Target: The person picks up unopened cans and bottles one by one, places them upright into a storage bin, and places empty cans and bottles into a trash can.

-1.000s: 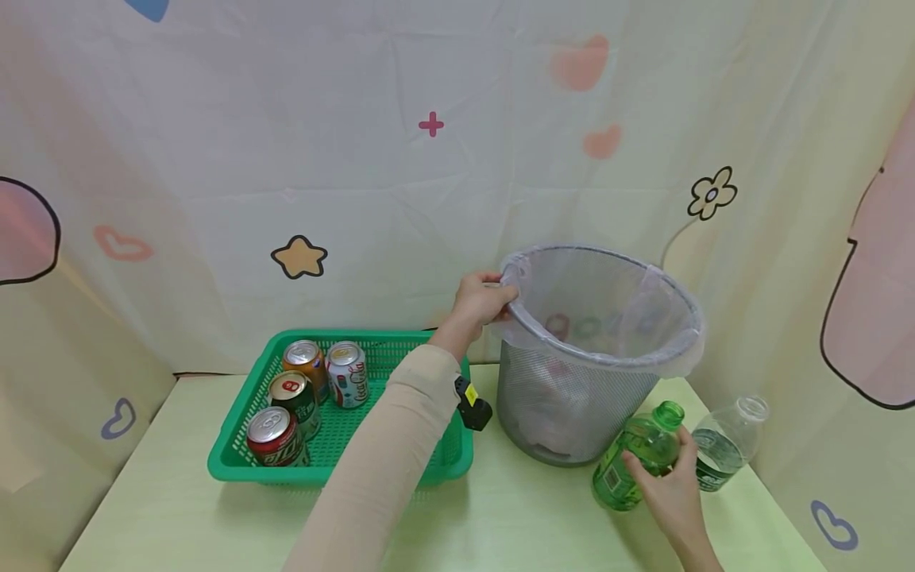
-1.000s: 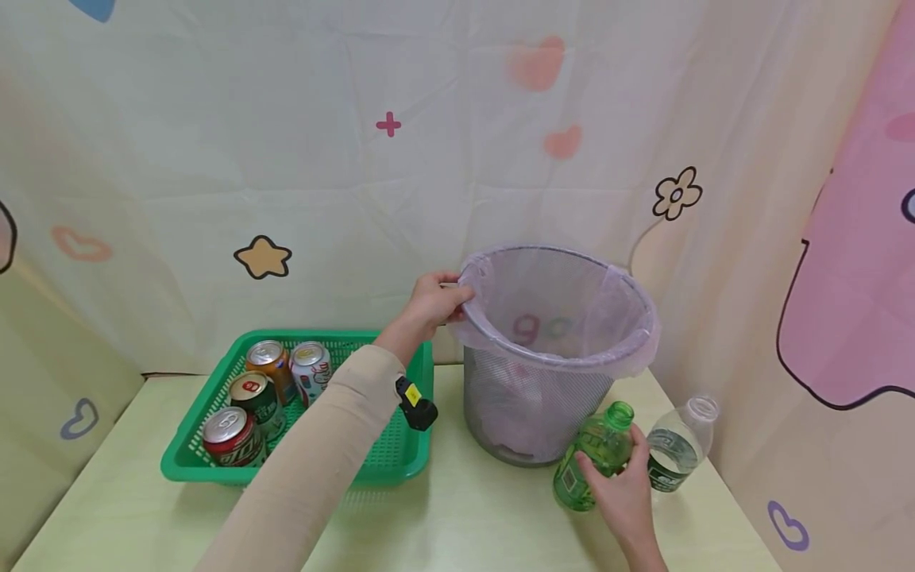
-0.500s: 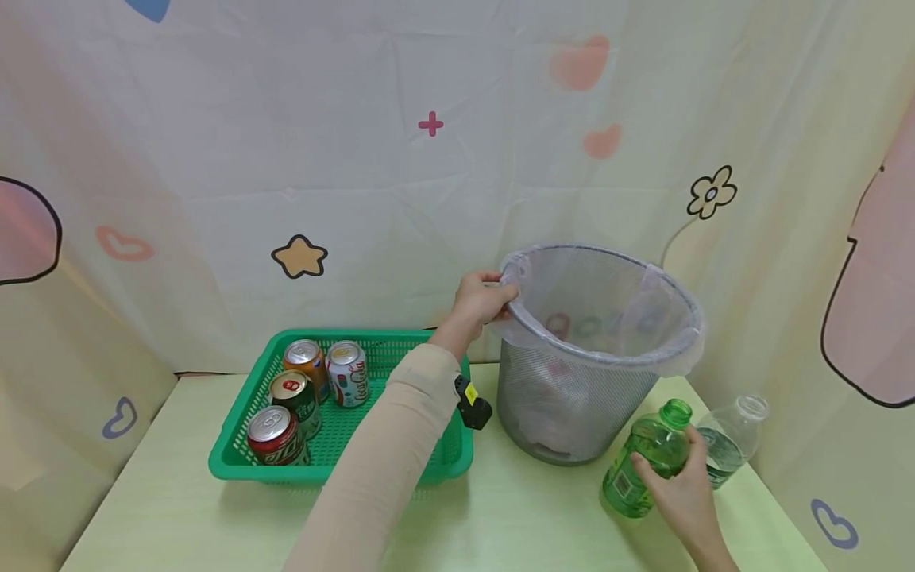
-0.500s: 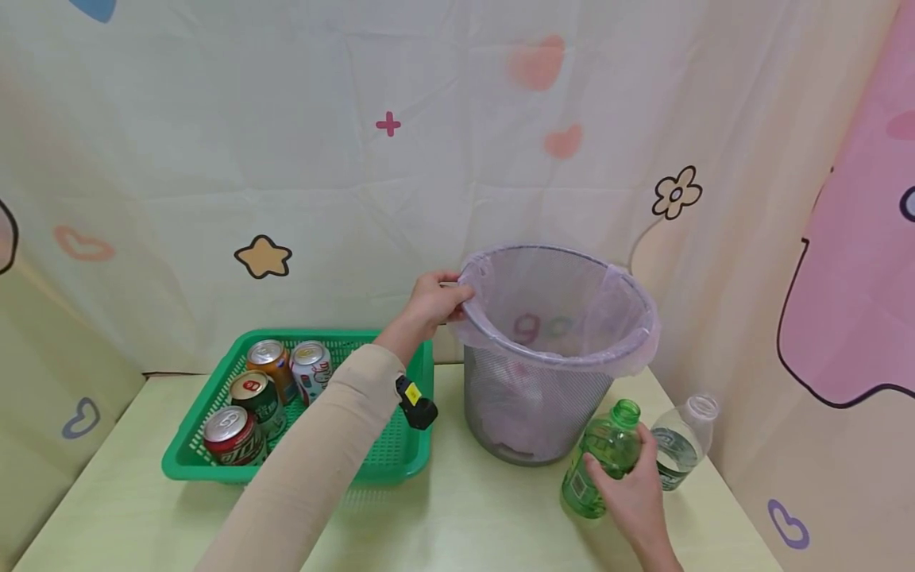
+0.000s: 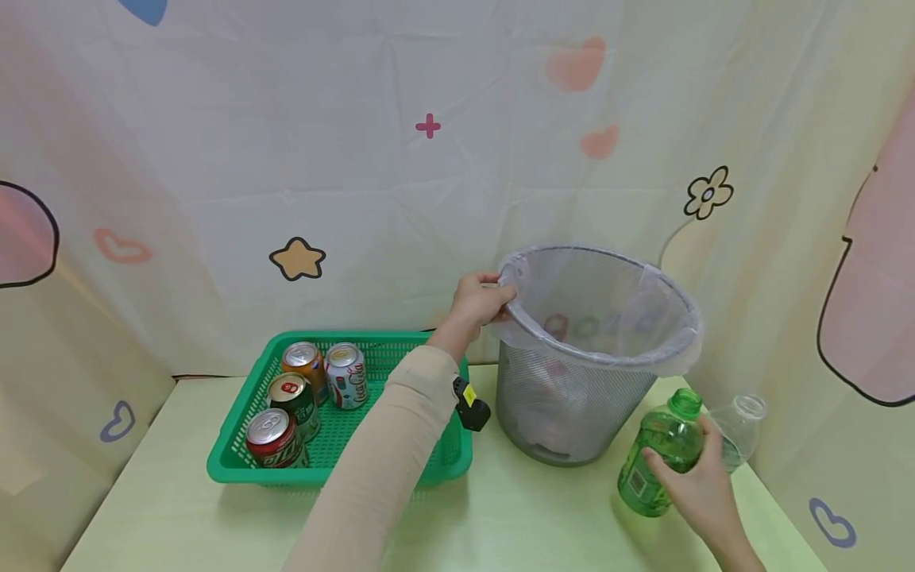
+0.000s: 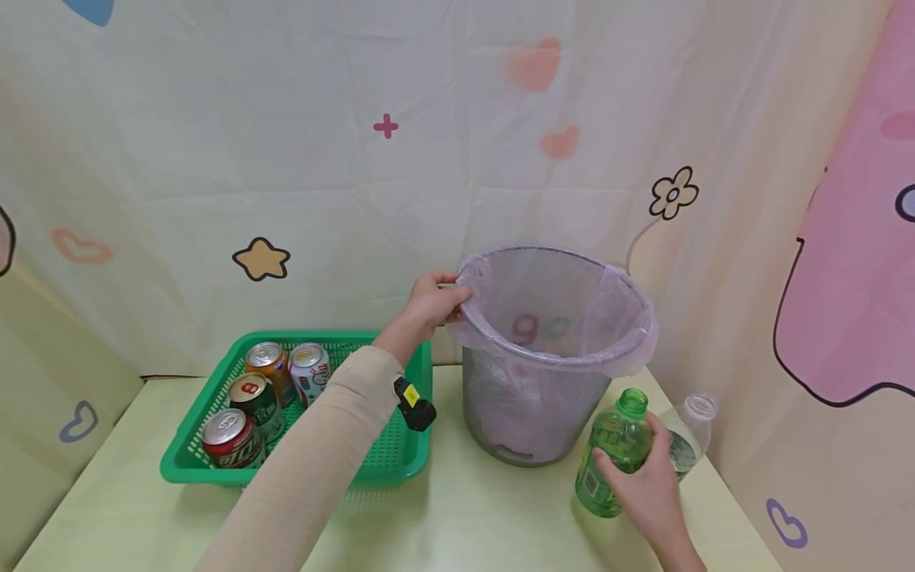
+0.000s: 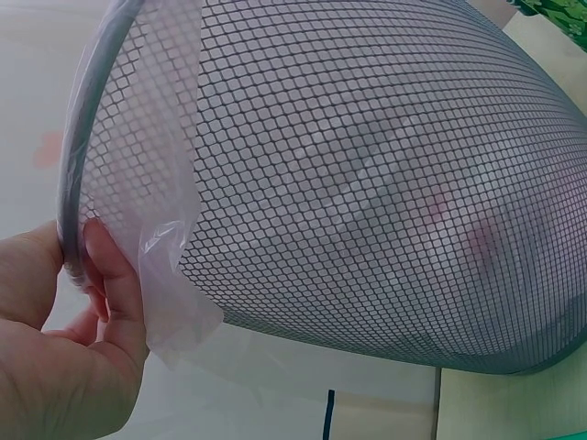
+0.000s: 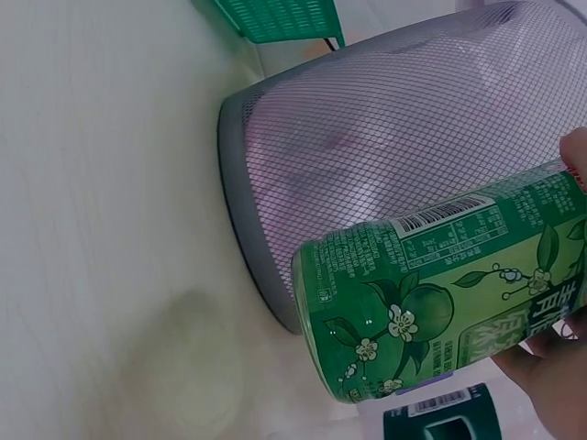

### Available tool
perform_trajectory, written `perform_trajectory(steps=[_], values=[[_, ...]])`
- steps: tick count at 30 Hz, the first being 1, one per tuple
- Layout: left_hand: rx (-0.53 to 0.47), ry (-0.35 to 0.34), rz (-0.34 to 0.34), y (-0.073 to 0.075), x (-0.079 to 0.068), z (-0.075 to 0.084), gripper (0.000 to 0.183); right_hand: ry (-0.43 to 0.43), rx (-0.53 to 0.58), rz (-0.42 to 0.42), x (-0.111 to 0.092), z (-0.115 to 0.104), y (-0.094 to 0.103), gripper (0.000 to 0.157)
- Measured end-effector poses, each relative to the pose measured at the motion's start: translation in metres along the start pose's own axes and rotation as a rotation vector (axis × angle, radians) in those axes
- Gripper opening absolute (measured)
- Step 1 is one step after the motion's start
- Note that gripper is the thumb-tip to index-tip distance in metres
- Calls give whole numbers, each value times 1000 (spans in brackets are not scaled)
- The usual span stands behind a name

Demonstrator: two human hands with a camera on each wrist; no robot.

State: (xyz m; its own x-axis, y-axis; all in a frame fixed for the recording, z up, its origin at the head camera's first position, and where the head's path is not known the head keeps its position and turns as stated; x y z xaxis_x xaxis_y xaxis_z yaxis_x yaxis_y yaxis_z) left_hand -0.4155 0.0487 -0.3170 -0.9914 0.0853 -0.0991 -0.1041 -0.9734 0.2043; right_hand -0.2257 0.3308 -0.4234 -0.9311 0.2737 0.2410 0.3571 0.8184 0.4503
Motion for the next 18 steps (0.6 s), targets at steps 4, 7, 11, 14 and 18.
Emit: perform_trajectory(steps=[4,7,11,14,18], values=[[-5,2,0,0,-1,1,43,-8,-2,-4,1,-5,4,86],[-2,3,3,0,-2,1,44,-5,-15,-2,2,-8,6,87],[-2,6,1,1,-3,2,44,12,-35,13,3,-11,9,88],[-5,5,-4,0,-3,2,44,28,-44,34,3,-15,12,87],[-6,5,-5,0,-3,2,44,50,-60,61,3,-20,15,85]])
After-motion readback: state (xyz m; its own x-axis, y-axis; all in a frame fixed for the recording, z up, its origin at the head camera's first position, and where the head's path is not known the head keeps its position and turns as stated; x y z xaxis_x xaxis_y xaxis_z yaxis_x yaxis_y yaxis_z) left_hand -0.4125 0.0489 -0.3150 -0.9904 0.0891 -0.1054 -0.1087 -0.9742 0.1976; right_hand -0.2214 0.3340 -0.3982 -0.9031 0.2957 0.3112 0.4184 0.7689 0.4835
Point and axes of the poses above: each hand's wrist, its own x-axis towards the middle knuckle, its own y-axis out of the back of the hand, z = x × y, the point moved 5 cm from there along x, towards the middle knuckle, and after that the axes turned 11 degrees about x, right-handed, at the moved point
